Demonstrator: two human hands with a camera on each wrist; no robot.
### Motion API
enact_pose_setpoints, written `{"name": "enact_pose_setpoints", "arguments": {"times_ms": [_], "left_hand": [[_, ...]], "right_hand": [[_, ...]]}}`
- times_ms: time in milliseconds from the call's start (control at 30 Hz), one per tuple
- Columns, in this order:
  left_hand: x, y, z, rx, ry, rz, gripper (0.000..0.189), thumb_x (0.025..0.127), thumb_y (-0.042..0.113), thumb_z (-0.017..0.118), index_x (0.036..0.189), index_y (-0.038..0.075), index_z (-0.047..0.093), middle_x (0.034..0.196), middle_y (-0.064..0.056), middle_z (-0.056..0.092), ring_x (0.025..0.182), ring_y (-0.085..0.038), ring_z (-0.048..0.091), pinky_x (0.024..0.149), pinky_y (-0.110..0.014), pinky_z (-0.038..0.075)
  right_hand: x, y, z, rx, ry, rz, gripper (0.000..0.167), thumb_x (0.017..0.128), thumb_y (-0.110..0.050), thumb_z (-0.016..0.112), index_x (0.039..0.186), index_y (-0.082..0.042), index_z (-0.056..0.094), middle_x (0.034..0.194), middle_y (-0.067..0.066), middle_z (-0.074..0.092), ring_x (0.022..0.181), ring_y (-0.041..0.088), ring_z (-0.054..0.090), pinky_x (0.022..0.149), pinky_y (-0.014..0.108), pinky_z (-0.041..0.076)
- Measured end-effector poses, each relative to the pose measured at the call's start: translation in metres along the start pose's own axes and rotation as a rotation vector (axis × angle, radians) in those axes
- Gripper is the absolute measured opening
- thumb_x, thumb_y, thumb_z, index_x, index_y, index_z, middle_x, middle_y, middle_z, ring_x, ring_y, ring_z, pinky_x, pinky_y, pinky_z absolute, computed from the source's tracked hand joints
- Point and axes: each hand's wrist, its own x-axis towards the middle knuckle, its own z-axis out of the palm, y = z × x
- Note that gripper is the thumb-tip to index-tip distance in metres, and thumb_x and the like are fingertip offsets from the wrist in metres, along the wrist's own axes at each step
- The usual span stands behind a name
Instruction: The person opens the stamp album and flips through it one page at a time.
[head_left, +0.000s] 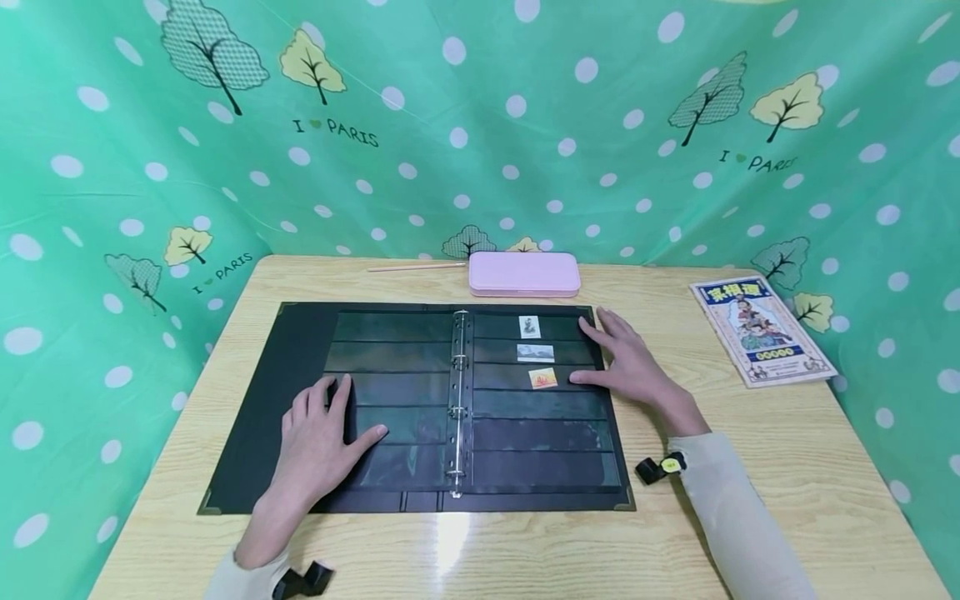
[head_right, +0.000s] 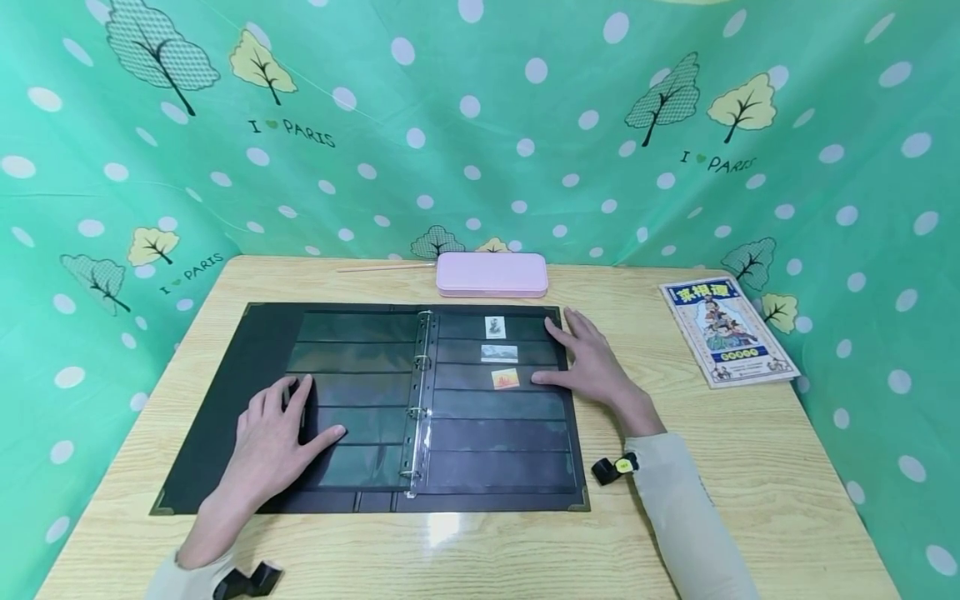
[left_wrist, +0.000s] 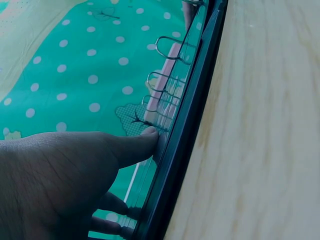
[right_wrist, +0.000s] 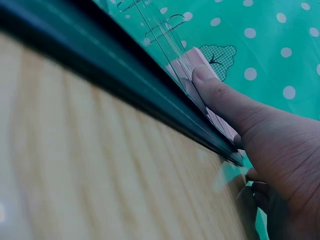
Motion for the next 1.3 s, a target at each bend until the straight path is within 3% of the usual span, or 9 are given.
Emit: {"name": "enact_pose_setpoints", "arguments": {"times_ms": [400, 733, 1000, 1300], "left_hand": [[0.0, 0.001, 0.0, 0.0, 0.002, 0.0, 0.1, 0.099, 0.054, 0.081, 0.167, -0.007, 0.04, 0.164, -0.036, 0.035, 0.147, -0.058, 0.033, 0.112, -0.076, 0.033], [0.0, 0.001, 0.0, 0.002, -0.006, -0.005, 0.1, 0.099, 0.054, 0.08, 0.167, -0.007, 0.039, 0.165, -0.035, 0.034, 0.147, -0.058, 0.032, 0.114, -0.076, 0.032], [0.0, 0.0, 0.0, 0.004, -0.004, -0.004, 0.1, 0.099, 0.055, 0.08, 0.167, -0.007, 0.04, 0.165, -0.035, 0.035, 0.147, -0.058, 0.033, 0.113, -0.076, 0.033], [0.0, 0.0, 0.0, 0.006, 0.004, 0.0, 0.1, 0.099, 0.054, 0.08, 0.167, -0.007, 0.04, 0.164, -0.036, 0.035, 0.146, -0.058, 0.033, 0.113, -0.076, 0.034]], "right_hand": [[0.0, -0.001, -0.002, 0.014, 0.011, -0.035, 0.107, 0.089, -0.057, 0.09, 0.172, -0.01, 0.04, 0.184, 0.019, 0.016, 0.17, 0.047, 0.008, 0.131, 0.073, 0.016], [0.0, -0.004, -0.003, 0.016, -0.019, -0.087, 0.107, 0.092, -0.051, 0.09, 0.172, -0.003, 0.037, 0.182, 0.016, 0.027, 0.17, 0.04, 0.016, 0.134, 0.065, 0.009], [-0.001, -0.009, -0.006, 0.004, -0.024, -0.084, 0.102, 0.093, -0.046, 0.09, 0.171, -0.004, 0.039, 0.179, 0.015, 0.032, 0.17, 0.04, 0.014, 0.133, 0.069, 0.012], [-0.001, -0.013, -0.006, 0.019, -0.002, -0.077, 0.096, 0.093, -0.045, 0.091, 0.169, -0.007, 0.045, 0.177, 0.016, 0.038, 0.167, 0.046, 0.022, 0.128, 0.074, 0.023]]}}
